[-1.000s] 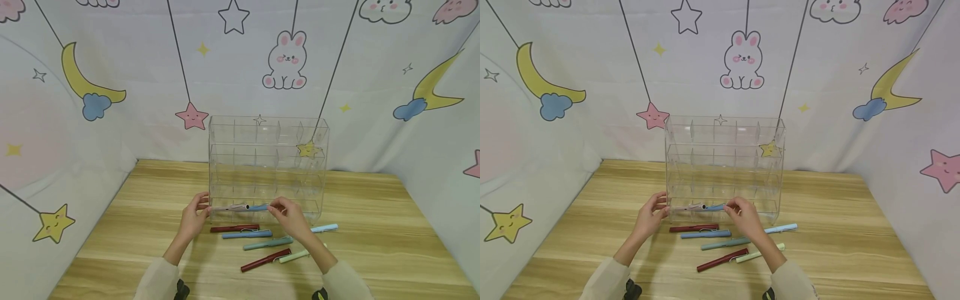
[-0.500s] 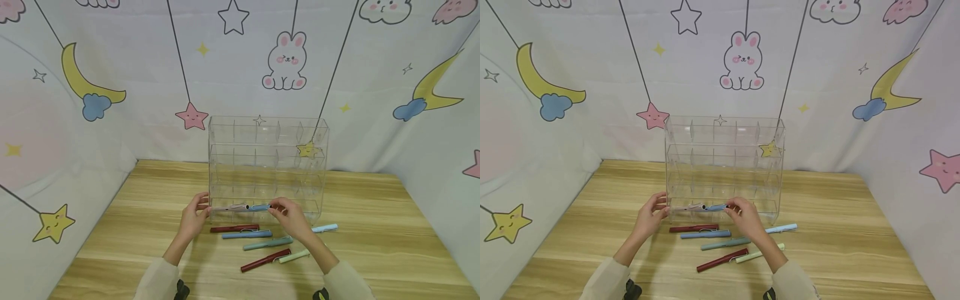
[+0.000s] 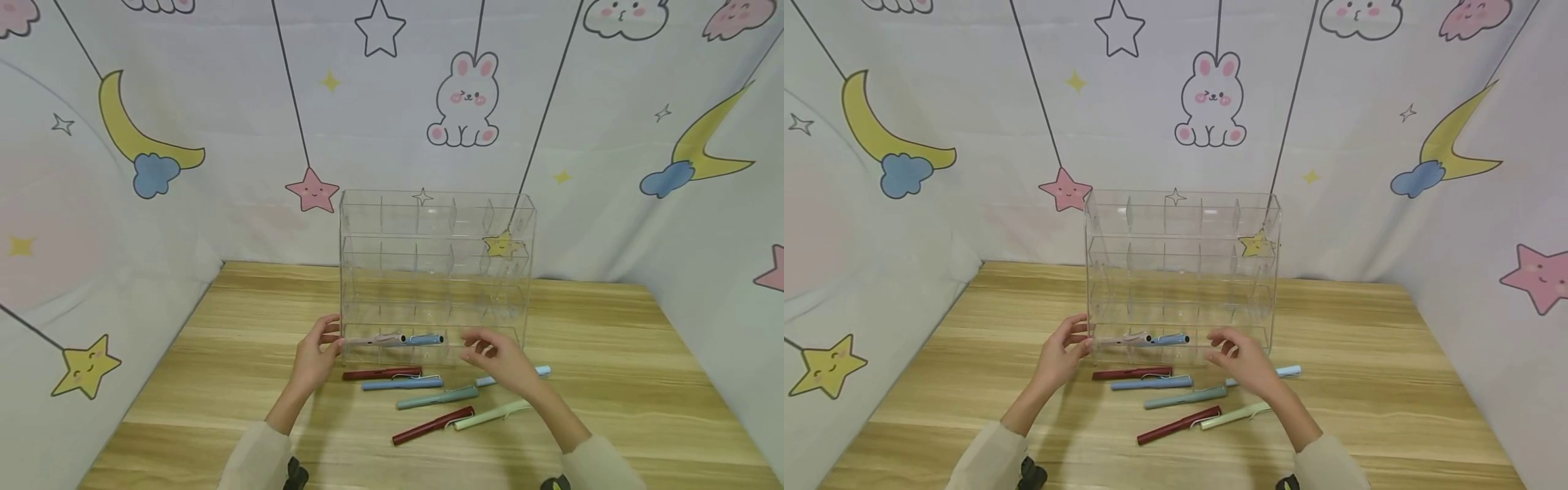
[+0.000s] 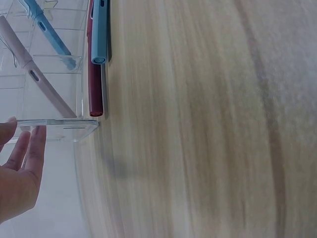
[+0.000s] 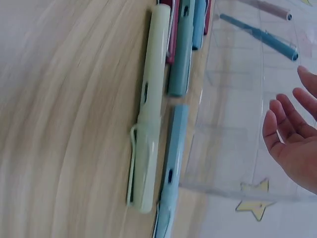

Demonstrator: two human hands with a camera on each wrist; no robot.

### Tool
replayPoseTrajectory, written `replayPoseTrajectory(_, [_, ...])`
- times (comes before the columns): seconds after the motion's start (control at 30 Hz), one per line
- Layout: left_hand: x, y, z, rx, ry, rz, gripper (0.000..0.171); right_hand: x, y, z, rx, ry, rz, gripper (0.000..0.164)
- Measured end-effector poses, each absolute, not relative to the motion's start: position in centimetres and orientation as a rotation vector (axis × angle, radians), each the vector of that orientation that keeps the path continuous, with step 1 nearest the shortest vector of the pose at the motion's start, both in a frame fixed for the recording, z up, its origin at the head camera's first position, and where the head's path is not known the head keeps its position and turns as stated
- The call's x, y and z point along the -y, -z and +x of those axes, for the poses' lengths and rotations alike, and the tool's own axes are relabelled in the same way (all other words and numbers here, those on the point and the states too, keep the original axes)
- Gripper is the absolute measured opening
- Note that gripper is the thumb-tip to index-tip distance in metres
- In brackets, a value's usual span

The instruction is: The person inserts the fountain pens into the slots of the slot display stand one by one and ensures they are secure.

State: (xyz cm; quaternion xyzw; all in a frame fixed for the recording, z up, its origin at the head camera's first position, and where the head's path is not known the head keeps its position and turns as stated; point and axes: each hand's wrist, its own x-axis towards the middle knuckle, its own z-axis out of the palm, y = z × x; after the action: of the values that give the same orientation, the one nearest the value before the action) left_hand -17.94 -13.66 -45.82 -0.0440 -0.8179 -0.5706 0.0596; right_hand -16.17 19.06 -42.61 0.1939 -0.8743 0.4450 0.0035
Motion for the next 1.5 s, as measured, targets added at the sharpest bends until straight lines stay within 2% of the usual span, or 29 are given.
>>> replayPoseTrajectory(0.17, [13.6, 45.8, -17.9, 2.48, 1.726, -0.127, 0.041, -22.0, 43.2, -15.6, 2.793, -1.389, 0.683, 0.021])
replayPoseTrajectory(0.57, [13.6, 45.9, -17.9, 2.477, 1.711, -0.151, 0.041, -27.2, 46.2, -13.1, 2.87, -1.417, 0.84, 0.024])
replayPoseTrajectory(0.93, [13.7, 45.6, -17.8, 2.472, 1.733, -0.143, 0.041, -28.1, 48.7, -11.9, 2.784, -1.321, 0.851, 0.019])
replayPoseTrajectory(1.5, [13.6, 45.8, -17.9, 2.485, 1.717, -0.131, 0.042, -28.4, 49.3, -11.5, 2.781, -1.328, 0.84, 0.021])
